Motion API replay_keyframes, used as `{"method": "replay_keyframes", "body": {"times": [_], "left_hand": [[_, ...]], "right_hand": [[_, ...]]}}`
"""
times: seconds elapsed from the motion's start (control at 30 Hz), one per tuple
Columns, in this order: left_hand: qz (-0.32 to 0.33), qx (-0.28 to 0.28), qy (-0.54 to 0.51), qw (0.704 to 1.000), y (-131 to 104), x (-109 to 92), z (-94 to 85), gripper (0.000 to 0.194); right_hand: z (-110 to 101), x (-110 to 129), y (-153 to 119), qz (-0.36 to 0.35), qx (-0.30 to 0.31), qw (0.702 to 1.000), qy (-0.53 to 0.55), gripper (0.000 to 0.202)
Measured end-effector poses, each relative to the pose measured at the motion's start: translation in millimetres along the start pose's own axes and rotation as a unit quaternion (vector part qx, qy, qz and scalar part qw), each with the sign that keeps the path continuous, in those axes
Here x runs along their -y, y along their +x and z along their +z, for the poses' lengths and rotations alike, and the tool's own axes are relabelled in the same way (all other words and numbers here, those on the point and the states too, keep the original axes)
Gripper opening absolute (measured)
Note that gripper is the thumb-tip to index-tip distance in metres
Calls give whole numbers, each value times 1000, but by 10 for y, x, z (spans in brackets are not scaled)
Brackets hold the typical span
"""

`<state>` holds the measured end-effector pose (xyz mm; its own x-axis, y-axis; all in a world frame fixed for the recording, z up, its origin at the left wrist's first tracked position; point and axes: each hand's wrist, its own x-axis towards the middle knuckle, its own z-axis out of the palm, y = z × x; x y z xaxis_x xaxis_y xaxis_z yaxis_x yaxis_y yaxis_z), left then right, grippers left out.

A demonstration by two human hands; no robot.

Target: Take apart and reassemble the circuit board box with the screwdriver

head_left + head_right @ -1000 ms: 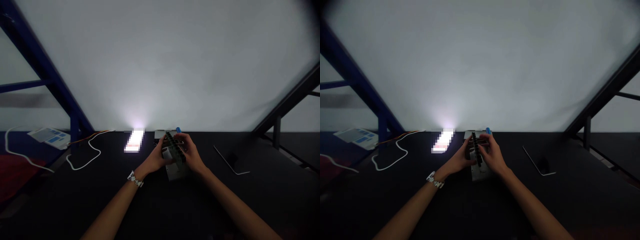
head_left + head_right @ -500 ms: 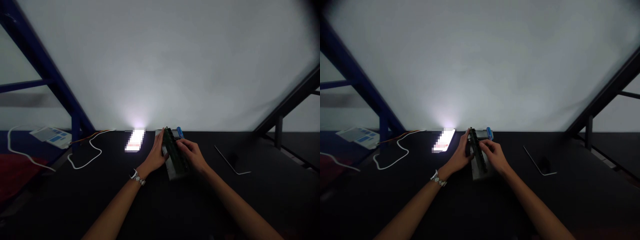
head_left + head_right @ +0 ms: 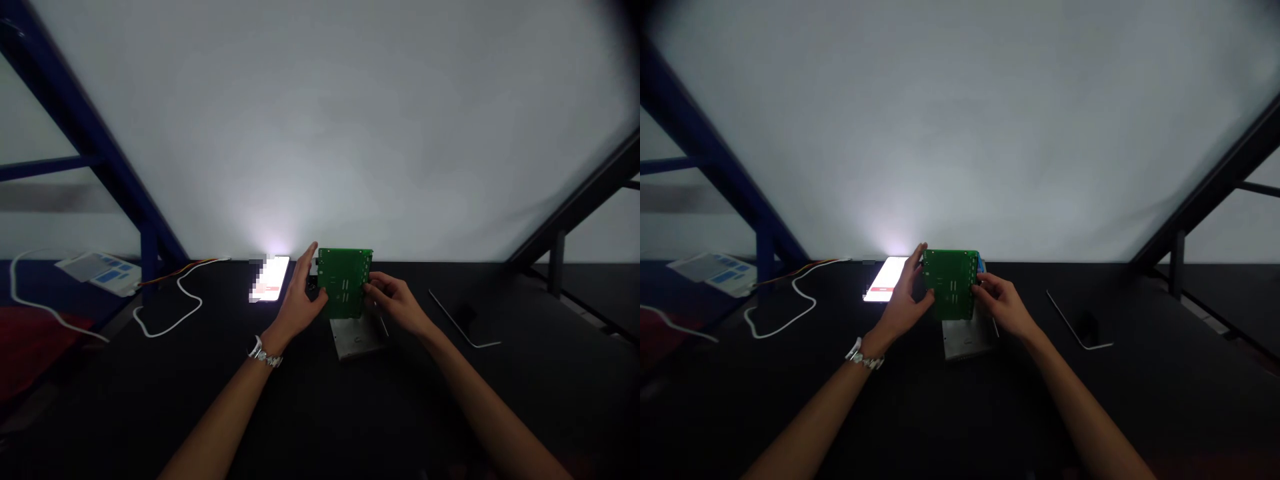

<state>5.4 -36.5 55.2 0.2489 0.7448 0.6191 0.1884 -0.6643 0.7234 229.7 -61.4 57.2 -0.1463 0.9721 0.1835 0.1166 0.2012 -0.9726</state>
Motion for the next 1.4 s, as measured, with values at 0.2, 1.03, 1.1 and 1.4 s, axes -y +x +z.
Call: {"method": "replay_keyframes", "body": {"times": [0.2, 1.03, 1.1, 1.4], "left_hand": [[11, -11, -5, 1000, 30, 26, -67, 66], [-89, -61, -20, 994, -99, 7, 347, 43], [-127, -62, -43, 989, -73, 34, 288, 35], [-331, -12, -150, 931, -28, 144, 149, 41]], "right_hand": [[-60, -1, 4, 5, 73, 996, 52, 33], [131, -17, -13, 104, 94, 980, 144, 47], [63, -42, 12, 108, 56, 986, 111, 45], [-59, -88, 92, 32, -44, 997, 62, 40]]}}
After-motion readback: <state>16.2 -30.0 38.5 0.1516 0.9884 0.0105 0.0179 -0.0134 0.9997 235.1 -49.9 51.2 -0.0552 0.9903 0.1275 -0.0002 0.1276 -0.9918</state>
